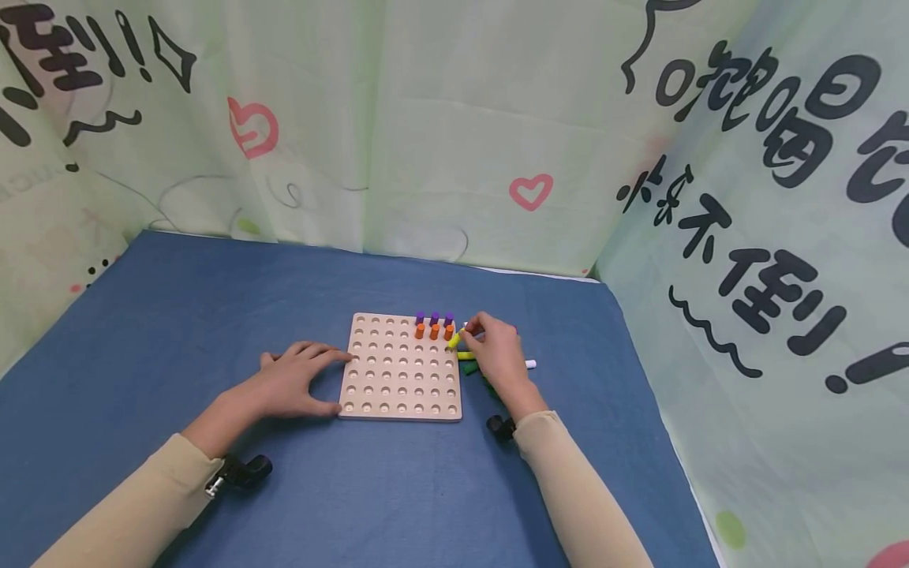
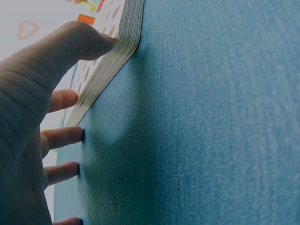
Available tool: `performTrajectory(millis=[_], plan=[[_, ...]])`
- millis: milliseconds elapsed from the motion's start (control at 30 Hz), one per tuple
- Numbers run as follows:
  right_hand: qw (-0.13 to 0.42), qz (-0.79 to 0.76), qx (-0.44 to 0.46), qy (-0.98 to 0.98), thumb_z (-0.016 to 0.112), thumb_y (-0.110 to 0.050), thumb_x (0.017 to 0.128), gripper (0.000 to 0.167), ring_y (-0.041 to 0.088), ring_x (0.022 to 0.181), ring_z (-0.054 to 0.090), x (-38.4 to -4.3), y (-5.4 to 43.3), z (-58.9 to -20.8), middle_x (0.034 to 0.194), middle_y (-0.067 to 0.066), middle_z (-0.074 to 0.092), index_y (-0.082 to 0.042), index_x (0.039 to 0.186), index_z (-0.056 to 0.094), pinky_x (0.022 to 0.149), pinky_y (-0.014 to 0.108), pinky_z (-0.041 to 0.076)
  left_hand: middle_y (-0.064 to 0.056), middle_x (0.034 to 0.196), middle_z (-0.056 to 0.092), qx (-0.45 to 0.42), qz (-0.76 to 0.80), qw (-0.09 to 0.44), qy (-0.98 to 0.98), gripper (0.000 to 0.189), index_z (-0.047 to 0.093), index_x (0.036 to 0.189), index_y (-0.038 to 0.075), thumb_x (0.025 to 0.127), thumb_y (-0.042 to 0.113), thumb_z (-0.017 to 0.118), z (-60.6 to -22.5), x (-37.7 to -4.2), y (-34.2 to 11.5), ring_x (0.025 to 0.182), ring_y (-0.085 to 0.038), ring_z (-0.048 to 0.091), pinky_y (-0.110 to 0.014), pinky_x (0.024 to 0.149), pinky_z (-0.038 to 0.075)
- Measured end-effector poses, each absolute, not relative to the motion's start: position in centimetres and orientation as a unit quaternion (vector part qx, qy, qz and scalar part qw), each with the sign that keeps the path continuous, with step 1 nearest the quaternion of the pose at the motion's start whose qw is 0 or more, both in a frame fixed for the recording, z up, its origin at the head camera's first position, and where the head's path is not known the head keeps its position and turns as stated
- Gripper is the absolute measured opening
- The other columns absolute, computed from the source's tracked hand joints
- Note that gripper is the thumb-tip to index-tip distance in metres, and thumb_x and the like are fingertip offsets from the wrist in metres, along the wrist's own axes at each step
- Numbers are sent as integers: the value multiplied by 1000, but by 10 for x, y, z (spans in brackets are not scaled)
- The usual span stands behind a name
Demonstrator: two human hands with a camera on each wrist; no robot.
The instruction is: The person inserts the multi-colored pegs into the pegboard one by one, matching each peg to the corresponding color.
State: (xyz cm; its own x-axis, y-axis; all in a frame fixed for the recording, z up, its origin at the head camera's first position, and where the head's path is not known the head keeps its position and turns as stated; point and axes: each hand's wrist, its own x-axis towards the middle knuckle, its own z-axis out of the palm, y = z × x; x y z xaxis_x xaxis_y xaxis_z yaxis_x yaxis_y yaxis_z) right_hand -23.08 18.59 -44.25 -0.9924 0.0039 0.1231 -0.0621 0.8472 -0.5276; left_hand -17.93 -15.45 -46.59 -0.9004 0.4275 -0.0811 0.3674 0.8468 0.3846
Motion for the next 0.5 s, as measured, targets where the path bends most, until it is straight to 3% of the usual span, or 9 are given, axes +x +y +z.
performTrajectory(millis=[500], plan=[[52, 254, 27, -965, 76, -21, 96, 9, 18, 79, 62, -231, 177, -444, 98, 4, 73, -14, 99, 71, 69, 29, 56, -8, 154, 50, 202, 181, 87, 959, 76, 53, 149, 31, 82, 56, 79, -466, -179, -154, 143, -42, 39, -78, 89, 29]])
